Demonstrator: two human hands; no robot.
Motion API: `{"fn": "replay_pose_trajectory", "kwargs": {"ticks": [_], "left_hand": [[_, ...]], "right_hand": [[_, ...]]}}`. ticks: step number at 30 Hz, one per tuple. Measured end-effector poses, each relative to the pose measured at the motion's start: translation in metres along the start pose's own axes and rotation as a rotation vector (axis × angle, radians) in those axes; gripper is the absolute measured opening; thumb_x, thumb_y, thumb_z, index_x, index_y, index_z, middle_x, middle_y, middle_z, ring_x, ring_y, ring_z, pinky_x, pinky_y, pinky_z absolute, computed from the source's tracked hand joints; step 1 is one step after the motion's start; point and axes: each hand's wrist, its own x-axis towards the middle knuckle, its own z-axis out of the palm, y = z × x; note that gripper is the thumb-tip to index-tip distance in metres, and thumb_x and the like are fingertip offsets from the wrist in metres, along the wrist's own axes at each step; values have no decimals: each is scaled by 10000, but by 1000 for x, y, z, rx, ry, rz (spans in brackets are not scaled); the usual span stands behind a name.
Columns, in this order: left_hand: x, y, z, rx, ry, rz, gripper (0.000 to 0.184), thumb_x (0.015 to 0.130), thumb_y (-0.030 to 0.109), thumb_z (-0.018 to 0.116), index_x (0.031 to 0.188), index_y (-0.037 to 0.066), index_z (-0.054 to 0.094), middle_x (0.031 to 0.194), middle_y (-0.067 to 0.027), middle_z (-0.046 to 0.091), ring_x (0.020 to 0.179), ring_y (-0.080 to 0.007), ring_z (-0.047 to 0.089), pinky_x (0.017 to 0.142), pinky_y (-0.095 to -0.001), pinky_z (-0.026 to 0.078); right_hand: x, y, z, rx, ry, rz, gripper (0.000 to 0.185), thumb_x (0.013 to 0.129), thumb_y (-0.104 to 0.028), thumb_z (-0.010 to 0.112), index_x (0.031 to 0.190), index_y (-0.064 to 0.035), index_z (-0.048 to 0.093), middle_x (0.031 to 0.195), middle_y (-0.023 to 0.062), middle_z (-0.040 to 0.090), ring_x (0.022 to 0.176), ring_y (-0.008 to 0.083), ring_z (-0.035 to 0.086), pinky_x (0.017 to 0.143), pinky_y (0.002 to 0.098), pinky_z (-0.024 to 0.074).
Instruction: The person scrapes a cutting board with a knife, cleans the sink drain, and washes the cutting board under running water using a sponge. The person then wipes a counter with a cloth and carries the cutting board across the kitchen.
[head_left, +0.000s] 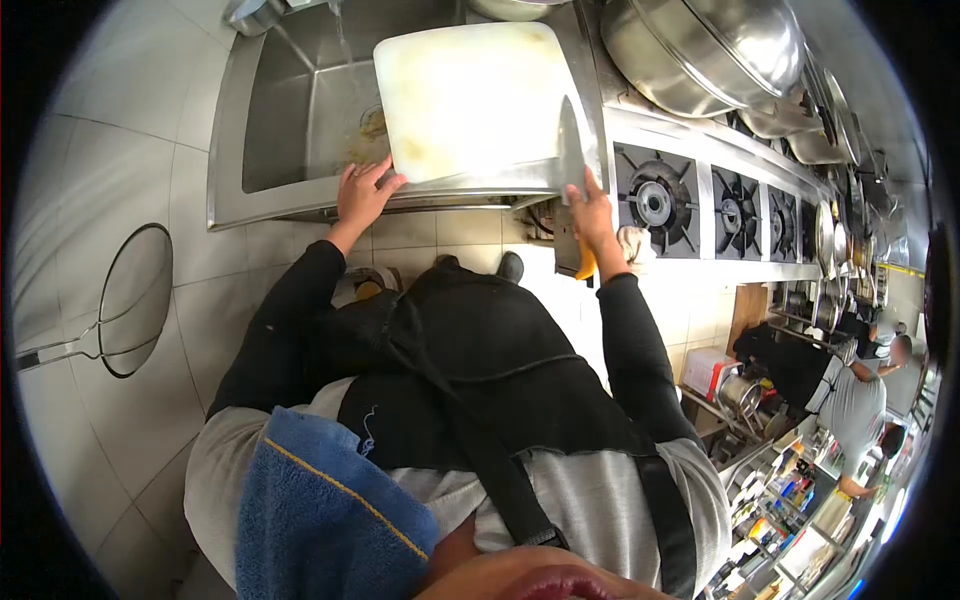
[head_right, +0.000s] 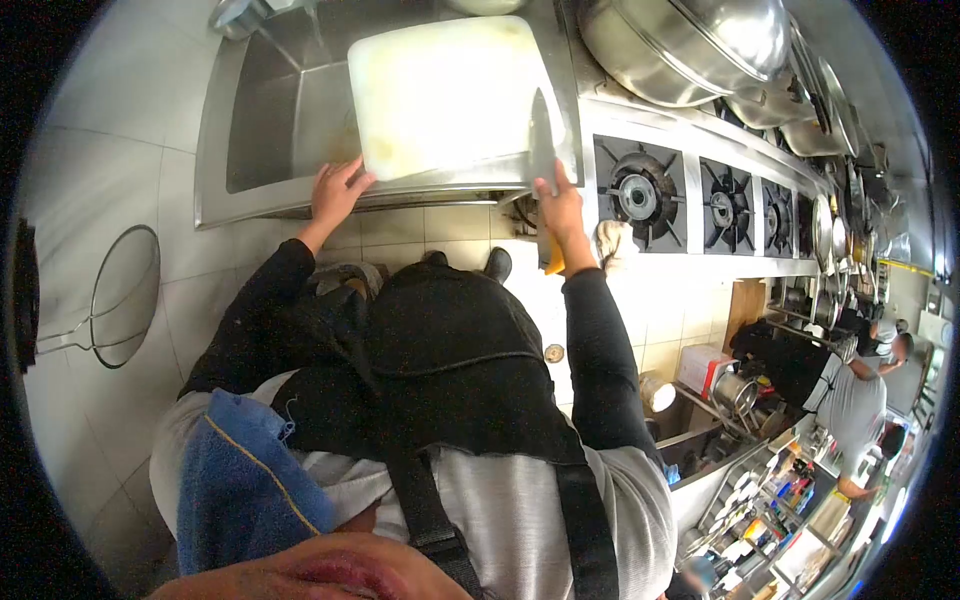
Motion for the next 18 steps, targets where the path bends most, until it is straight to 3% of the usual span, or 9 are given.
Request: {"fn": "replay_pose_trajectory", "kwargs": {"ticks": [2,3,4,6,8,10,12,14,18], "left_hand": [[3,-1,2,-23,22,40,577,933,556,590,1359,167,611,1201,-105,683,1146,-266,603,1135,-475,299],[1,-2,3,-25,23,35,578,929,552,597,1353,159,614,1192,-104,686,1131,-267,608,1130,-471,304],[0,-2,3,-26,27,32,580,925,548,603,1347,151,618,1183,-104,689,1116,-267,612,1126,-467,309],[2,0,2,-27,27,39,580,918,540,615,1333,135,625,1167,-103,694,1087,-267,620,1120,-462,318],[3,2,-1,-31,38,37,580,912,533,624,1317,118,635,1153,-103,699,1060,-265,626,1115,-458,324],[3,5,-2,-27,27,8,577,912,531,626,1306,110,642,1157,-104,699,1053,-259,627,1117,-458,322],[3,7,-3,-23,13,0,574,913,532,626,1298,108,648,1167,-102,697,1049,-253,628,1120,-457,318],[4,3,-1,-28,13,10,569,915,536,623,1293,112,653,1183,-98,694,1048,-246,631,1125,-455,314],[5,5,-3,-19,14,43,579,918,551,615,1306,123,648,1210,-92,688,1063,-245,636,1131,-457,308]], "right_hand": [[8,9,45,-358,11,-256,609,974,-422,557,1510,-203,366,1107,289,666,1031,467,645,892,499,521],[-5,-13,63,-321,-108,-250,598,972,-437,558,1492,-187,399,1150,315,638,1113,488,597,962,500,486],[-4,-12,85,-404,22,-475,590,978,-432,548,1500,-208,389,1171,325,623,1154,495,566,1008,496,456],[-13,-48,52,-405,-161,-256,599,981,-407,558,1505,-175,385,1186,304,634,1166,466,583,1027,483,452],[27,14,25,-214,120,-543,611,984,-388,562,1506,-124,381,1188,268,656,1101,422,643,985,463,497],[-4,-31,-15,-133,-9,22,619,988,-376,553,1512,-108,362,1079,243,702,901,384,712,835,443,570],[26,21,33,-281,185,-231,648,983,-365,552,1530,-118,308,1030,277,693,888,429,697,837,477,557],[8,-1,52,-419,9,-302,666,965,-395,563,1525,-140,308,1082,335,647,1040,486,624,936,508,499],[8,5,15,-325,21,-411,606,959,-353,596,1475,-89,419,1225,262,632,1138,450,608,1001,452,480]]}}
